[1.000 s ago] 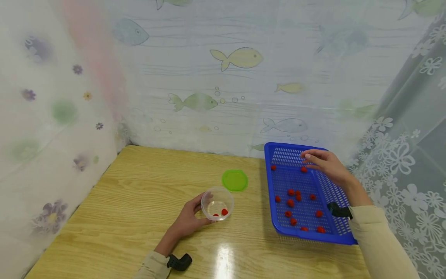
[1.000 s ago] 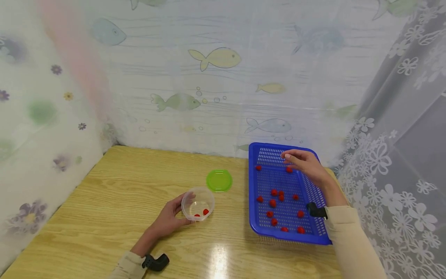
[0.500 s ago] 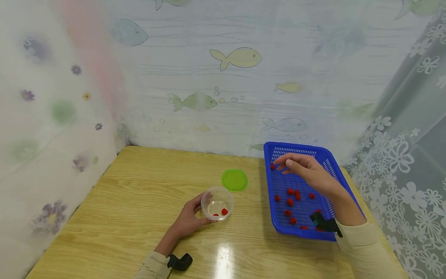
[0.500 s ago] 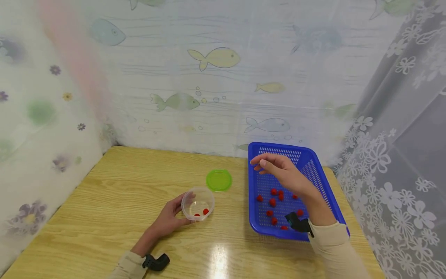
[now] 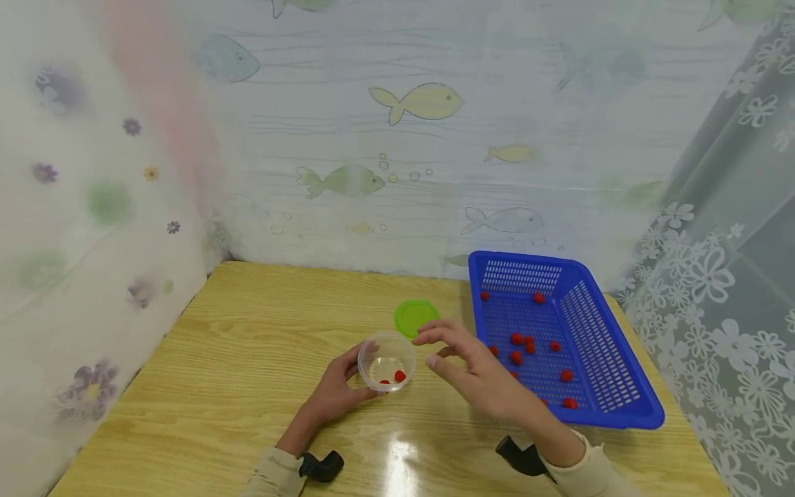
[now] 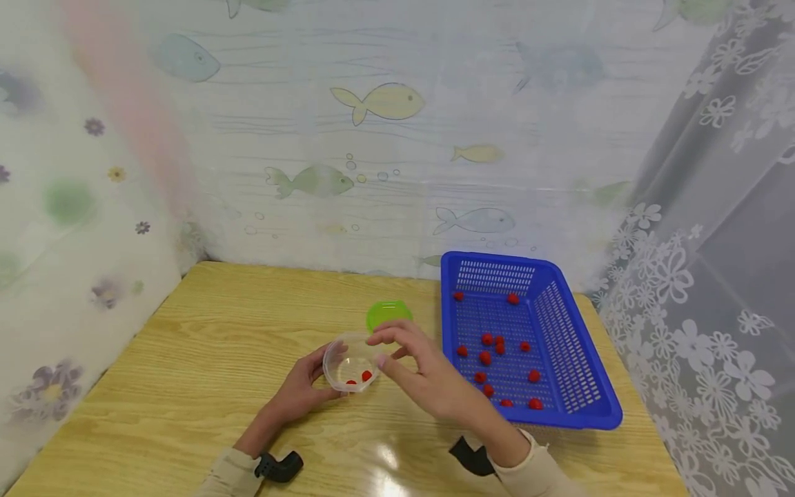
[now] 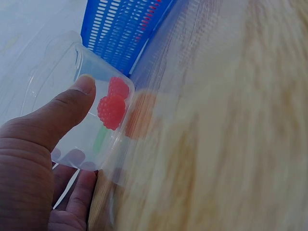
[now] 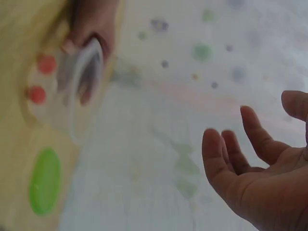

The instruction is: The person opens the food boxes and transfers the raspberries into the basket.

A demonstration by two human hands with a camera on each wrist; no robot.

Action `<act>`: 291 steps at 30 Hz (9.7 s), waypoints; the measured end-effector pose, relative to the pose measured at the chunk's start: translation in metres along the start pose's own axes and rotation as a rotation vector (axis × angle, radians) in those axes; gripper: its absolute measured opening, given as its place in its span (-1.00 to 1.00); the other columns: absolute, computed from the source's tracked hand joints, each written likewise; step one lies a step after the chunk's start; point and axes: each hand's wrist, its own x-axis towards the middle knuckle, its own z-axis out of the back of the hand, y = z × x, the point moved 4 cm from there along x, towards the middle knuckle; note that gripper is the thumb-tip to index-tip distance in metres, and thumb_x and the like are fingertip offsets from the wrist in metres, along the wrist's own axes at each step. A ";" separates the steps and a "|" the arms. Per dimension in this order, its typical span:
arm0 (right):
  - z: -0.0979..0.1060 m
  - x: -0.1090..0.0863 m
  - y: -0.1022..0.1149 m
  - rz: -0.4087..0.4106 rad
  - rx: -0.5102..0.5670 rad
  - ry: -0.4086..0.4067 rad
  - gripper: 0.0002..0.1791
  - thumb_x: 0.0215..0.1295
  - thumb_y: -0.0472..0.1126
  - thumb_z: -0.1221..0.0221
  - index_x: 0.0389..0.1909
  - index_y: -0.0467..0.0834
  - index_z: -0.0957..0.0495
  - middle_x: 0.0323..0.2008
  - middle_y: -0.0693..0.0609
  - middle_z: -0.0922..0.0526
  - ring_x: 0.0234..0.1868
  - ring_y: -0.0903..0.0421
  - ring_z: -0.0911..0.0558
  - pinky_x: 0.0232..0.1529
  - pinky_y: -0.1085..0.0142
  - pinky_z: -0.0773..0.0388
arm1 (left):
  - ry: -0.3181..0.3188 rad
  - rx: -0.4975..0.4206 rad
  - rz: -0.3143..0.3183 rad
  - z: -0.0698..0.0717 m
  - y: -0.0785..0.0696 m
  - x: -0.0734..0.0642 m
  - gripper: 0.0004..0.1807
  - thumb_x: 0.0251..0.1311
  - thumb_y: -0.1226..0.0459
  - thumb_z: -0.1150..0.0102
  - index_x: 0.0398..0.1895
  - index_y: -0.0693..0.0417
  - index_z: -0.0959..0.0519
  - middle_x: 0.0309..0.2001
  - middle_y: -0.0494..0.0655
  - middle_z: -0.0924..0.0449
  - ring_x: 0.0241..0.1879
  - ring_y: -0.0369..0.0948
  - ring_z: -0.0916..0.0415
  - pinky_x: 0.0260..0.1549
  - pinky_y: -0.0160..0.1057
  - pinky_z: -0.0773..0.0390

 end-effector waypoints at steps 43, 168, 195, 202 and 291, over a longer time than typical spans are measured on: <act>-0.082 0.045 -0.115 -0.253 -0.194 0.075 -0.79 0.40 -0.21 -0.23 -0.06 -0.22 -0.69 -0.05 -0.07 -0.59 0.01 -0.04 -0.47 0.02 0.09 -0.45 | -0.001 -0.015 0.003 0.001 0.001 0.000 -0.04 0.08 0.40 -0.51 0.56 0.15 -0.23 0.42 0.24 -0.36 0.40 0.14 -0.35 0.26 0.00 -0.48; -0.068 0.060 -0.116 -0.251 0.052 -0.206 -0.84 0.45 -0.11 -0.24 -0.26 -0.11 -0.68 0.29 -0.26 -0.50 0.40 -0.16 -0.41 0.38 -0.31 -0.26 | 0.010 -0.026 -0.019 0.000 -0.001 0.002 -0.07 0.12 0.34 -0.50 0.56 0.11 -0.24 0.44 0.15 -0.37 0.37 0.09 -0.41 0.26 -0.32 -0.49; -0.044 0.043 -0.045 -0.081 0.214 -0.255 -0.81 0.55 -0.25 -0.09 -0.09 -0.31 -0.59 -0.06 -0.21 -0.66 0.03 0.11 -0.63 0.12 0.24 -0.59 | 0.003 -0.028 -0.017 0.000 0.002 0.002 -0.06 0.09 0.37 -0.52 0.53 0.27 -0.24 0.42 0.22 -0.38 0.37 0.11 -0.41 0.28 -0.29 -0.48; -0.022 0.032 -0.033 -0.060 0.237 -0.248 -0.78 0.58 -0.27 -0.03 -0.08 -0.37 -0.53 -0.17 -0.27 -0.62 -0.13 0.13 -0.65 0.01 0.33 -0.62 | 0.002 -0.029 -0.004 0.000 0.003 0.002 -0.09 0.08 0.37 -0.52 0.50 0.29 -0.28 0.43 0.25 -0.34 0.36 0.15 -0.41 0.25 -0.21 -0.52; 0.206 -0.015 -0.172 -0.441 0.253 -0.325 -0.51 0.58 0.09 0.02 0.21 -0.23 -0.45 -0.03 0.20 -0.58 -0.02 0.25 -0.60 0.00 0.48 -0.60 | 0.005 -0.015 -0.032 0.000 0.001 0.002 -0.12 0.12 0.36 -0.50 0.50 0.28 -0.28 0.43 0.28 -0.34 0.34 0.17 -0.42 0.25 -0.13 -0.52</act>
